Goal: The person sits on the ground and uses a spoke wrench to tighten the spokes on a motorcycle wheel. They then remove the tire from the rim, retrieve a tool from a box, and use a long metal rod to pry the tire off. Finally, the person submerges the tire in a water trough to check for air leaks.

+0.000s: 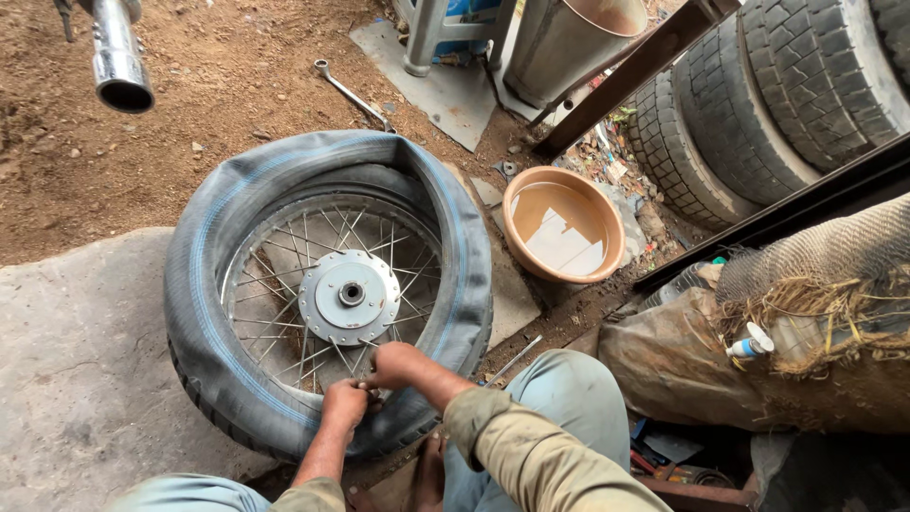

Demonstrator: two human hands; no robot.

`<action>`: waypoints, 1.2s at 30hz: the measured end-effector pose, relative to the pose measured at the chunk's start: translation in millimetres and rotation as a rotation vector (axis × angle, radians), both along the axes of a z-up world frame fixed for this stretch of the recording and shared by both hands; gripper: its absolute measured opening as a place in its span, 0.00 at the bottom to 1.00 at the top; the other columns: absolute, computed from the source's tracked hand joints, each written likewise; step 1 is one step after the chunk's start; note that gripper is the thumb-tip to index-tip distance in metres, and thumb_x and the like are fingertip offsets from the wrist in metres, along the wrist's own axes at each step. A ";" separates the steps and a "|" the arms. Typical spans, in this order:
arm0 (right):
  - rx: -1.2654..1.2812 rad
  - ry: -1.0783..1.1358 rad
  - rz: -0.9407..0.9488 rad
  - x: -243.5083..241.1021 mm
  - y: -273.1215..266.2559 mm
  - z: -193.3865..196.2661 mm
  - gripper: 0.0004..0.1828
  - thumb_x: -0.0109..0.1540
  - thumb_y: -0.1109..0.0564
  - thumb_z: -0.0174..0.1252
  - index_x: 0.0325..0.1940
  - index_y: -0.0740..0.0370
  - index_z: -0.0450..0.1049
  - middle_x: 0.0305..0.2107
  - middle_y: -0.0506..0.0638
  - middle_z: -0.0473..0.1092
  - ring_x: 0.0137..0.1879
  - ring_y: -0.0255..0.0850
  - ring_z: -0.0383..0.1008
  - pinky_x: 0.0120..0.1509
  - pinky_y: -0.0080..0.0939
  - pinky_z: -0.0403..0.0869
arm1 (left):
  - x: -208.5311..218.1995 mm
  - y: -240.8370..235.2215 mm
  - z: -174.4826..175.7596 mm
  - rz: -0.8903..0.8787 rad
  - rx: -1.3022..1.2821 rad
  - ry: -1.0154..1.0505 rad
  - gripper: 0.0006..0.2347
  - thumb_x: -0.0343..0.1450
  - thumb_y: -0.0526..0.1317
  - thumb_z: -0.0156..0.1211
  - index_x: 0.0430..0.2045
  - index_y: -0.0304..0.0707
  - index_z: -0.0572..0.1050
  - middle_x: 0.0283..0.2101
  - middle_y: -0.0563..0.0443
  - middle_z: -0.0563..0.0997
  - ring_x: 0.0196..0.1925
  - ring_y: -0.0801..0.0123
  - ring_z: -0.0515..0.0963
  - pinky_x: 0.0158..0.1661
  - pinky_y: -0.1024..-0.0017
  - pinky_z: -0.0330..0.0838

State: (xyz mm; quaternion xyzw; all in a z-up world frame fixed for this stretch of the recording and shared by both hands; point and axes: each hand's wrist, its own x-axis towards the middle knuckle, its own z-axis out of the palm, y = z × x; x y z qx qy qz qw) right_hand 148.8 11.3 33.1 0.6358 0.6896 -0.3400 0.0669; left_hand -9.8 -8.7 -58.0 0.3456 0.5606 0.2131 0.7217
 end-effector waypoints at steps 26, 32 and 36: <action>0.076 0.018 -0.096 2.0 -12.1 -24.3 0.20 0.60 0.43 0.64 0.37 0.64 0.84 0.33 0.64 0.77 0.44 0.59 0.79 0.50 0.54 0.77 | -3.0 -6.2 5.9 -0.089 -0.010 0.059 0.07 0.69 0.26 0.60 0.37 0.23 0.83 0.30 0.44 0.85 0.28 0.65 0.83 0.32 0.70 0.76; 0.064 0.111 -0.196 -6.9 -9.9 -0.5 0.25 0.54 0.41 0.69 0.40 0.65 0.82 0.33 0.64 0.77 0.43 0.57 0.79 0.49 0.52 0.77 | -4.8 -6.4 14.3 -0.091 0.014 0.110 0.08 0.69 0.28 0.60 0.38 0.24 0.82 0.33 0.43 0.86 0.30 0.65 0.84 0.33 0.69 0.77; 0.138 0.261 -0.365 2.5 0.7 21.1 0.25 0.54 0.43 0.71 0.46 0.65 0.81 0.33 0.60 0.79 0.36 0.50 0.82 0.45 0.49 0.79 | -1.3 -4.1 20.4 -0.053 -0.037 0.013 0.07 0.69 0.27 0.60 0.39 0.22 0.80 0.33 0.40 0.85 0.30 0.62 0.85 0.34 0.68 0.80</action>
